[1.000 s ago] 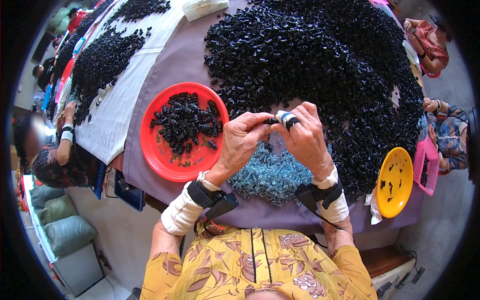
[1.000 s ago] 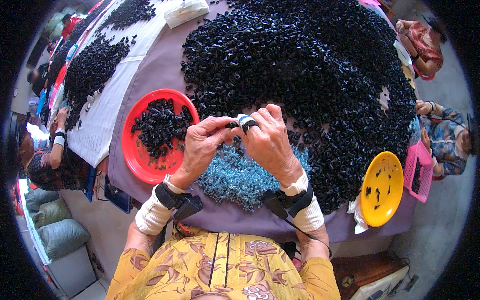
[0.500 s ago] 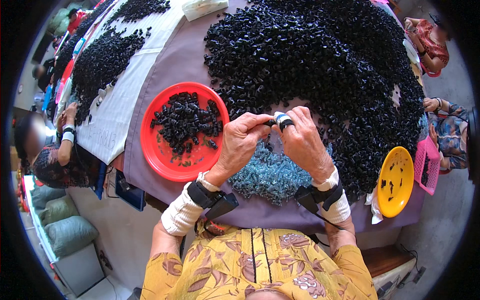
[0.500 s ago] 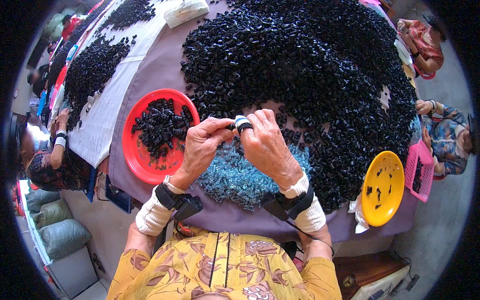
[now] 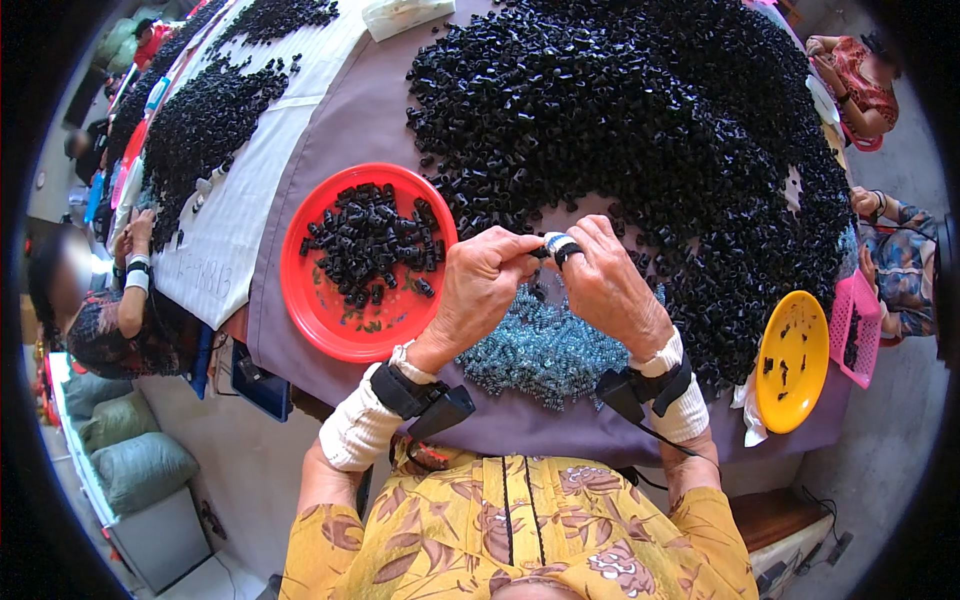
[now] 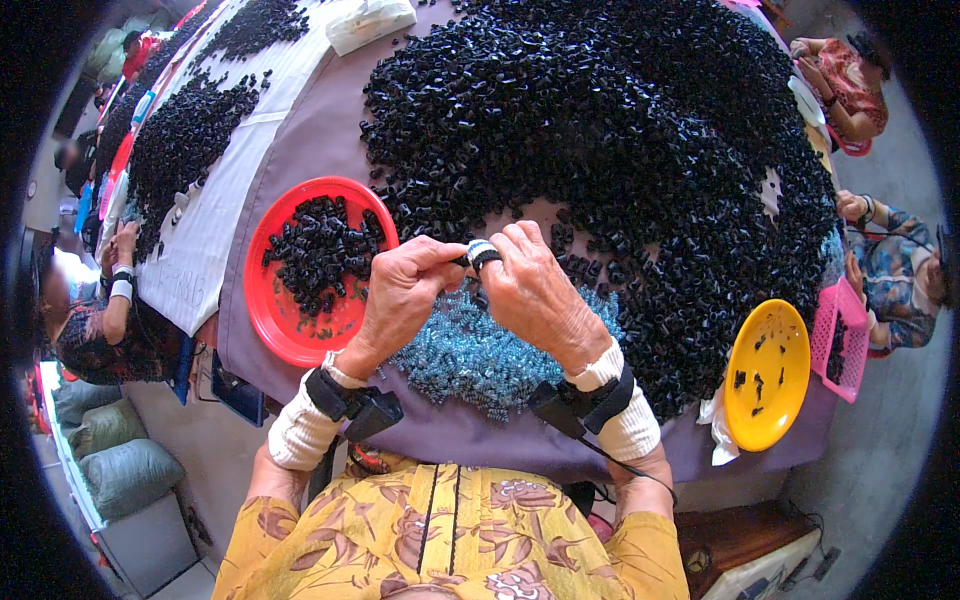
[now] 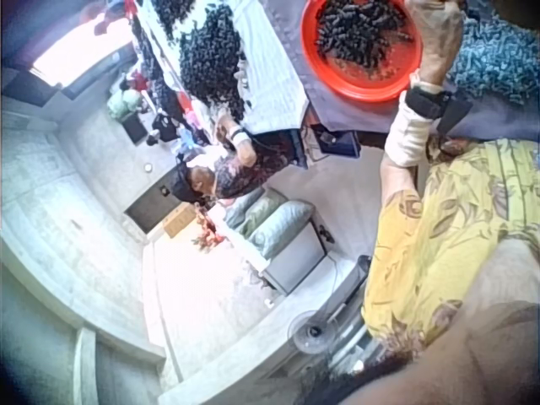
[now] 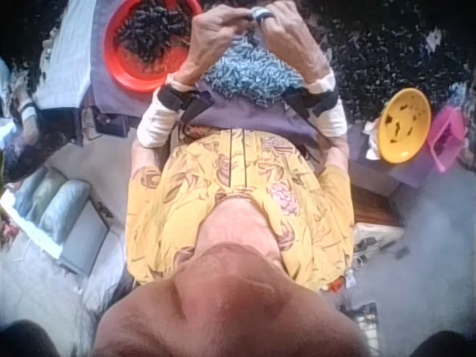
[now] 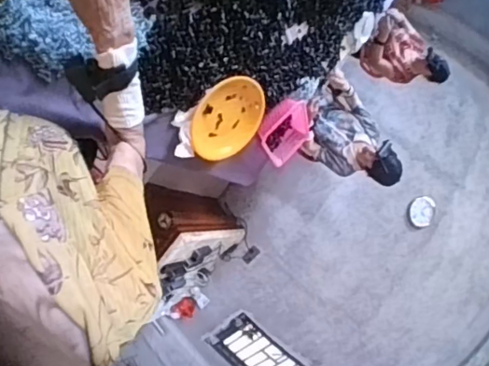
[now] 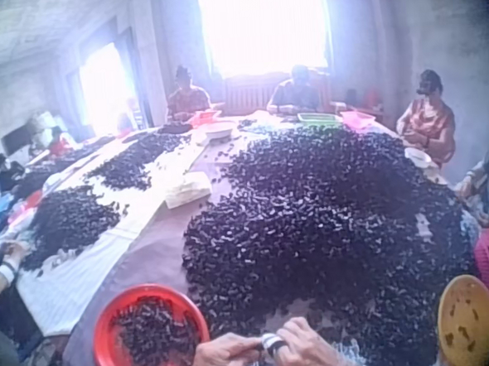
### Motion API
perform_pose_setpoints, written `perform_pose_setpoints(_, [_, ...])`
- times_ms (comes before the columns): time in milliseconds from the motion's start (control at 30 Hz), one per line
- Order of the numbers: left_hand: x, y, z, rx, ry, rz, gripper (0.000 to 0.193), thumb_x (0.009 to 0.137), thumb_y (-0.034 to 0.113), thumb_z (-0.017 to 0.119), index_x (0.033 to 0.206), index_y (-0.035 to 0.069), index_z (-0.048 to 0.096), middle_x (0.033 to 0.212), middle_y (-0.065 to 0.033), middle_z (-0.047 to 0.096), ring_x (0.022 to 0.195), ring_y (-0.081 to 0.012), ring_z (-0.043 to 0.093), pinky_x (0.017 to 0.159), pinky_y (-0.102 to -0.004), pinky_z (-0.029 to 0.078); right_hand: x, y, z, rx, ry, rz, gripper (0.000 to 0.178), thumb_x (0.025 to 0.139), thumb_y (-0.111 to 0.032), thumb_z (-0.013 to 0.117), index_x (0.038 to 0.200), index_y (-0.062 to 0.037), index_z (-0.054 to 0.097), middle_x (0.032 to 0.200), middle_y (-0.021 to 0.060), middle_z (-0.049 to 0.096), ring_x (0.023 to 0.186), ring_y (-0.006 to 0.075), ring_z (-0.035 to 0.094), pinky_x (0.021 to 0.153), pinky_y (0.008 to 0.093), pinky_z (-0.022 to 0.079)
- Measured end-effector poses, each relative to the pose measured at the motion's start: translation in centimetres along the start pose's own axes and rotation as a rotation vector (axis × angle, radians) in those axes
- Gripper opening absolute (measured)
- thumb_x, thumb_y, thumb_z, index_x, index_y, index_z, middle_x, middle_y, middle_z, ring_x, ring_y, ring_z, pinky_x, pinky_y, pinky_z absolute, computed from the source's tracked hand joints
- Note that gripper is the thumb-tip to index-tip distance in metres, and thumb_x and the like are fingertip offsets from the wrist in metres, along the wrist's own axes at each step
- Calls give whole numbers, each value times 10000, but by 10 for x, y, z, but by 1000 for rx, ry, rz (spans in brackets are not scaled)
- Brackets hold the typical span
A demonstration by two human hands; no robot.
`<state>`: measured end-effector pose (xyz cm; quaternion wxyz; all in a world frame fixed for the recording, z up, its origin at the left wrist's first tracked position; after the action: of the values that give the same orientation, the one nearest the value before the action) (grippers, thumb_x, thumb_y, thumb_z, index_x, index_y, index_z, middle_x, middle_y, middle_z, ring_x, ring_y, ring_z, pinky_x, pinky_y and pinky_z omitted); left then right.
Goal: The worker is manually assembling or threading small black plastic shoe components at a production table.
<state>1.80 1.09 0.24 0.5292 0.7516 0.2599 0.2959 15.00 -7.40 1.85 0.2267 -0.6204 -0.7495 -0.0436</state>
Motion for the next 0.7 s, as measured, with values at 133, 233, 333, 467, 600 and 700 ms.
perform_pose_setpoints(133, [-1, -3, 1, -37, 14, -28, 242, 757, -90, 581, 966, -11, 674, 791, -47, 617, 671, -81, 565, 589, -208, 465, -2, 1, 4, 0, 16, 12, 75, 713, -5, 553, 710, 65, 581, 797, 159, 557, 839, 287, 530, 832, 386, 424])
perform_pose_setpoints(233, [-1, -3, 1, -26, 8, -46, 234, 760, -77, 588, 968, -14, 674, 794, -46, 620, 678, -83, 572, 595, -209, 472, -3, 1, 5, -28, 7, 7, 77, 713, -1, 552, 719, 69, 582, 802, 162, 558, 846, 288, 531, 840, 389, 421])
perform_pose_setpoints(333, [0, -4, -1, 14, -28, -74, 223, 758, -67, 597, 964, -25, 670, 791, -48, 622, 676, -87, 586, 595, -213, 481, -1, 1, 2, -18, -25, -5, 78, 710, 3, 553, 733, 72, 582, 805, 163, 558, 850, 286, 531, 845, 391, 417])
perform_pose_setpoints(467, [-1, -4, -1, 20, -33, -75, 212, 753, -67, 596, 950, -36, 666, 780, -53, 623, 661, -94, 596, 587, -216, 485, 0, 1, 3, 9, -40, -11, 80, 703, 7, 551, 748, 67, 576, 804, 160, 554, 844, 280, 531, 841, 392, 414])
perform_pose_setpoints(600, [-1, -1, 0, 19, 10, -17, 226, 739, -76, 592, 945, -27, 670, 778, -55, 626, 657, -100, 599, 584, -217, 485, 0, 3, 5, 13, -32, -5, 79, 696, 9, 553, 753, 60, 572, 804, 158, 552, 835, 282, 531, 835, 391, 415])
perform_pose_setpoints(700, [0, 0, -2, 76, 22, 14, 242, 729, -81, 591, 947, -17, 673, 775, -59, 629, 654, -103, 596, 587, -213, 479, 1, 3, 5, 25, -32, -26, 79, 691, 10, 556, 756, 54, 564, 808, 159, 552, 836, 286, 532, 836, 389, 414])
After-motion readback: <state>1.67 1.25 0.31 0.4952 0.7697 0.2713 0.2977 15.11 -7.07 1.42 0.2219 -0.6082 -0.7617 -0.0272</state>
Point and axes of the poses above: each hand's wrist, its own x-axis towards the middle knuckle, its own z-axis out of the palm, y = z × x, the point moved 2 cm from there along x, towards the middle knuckle
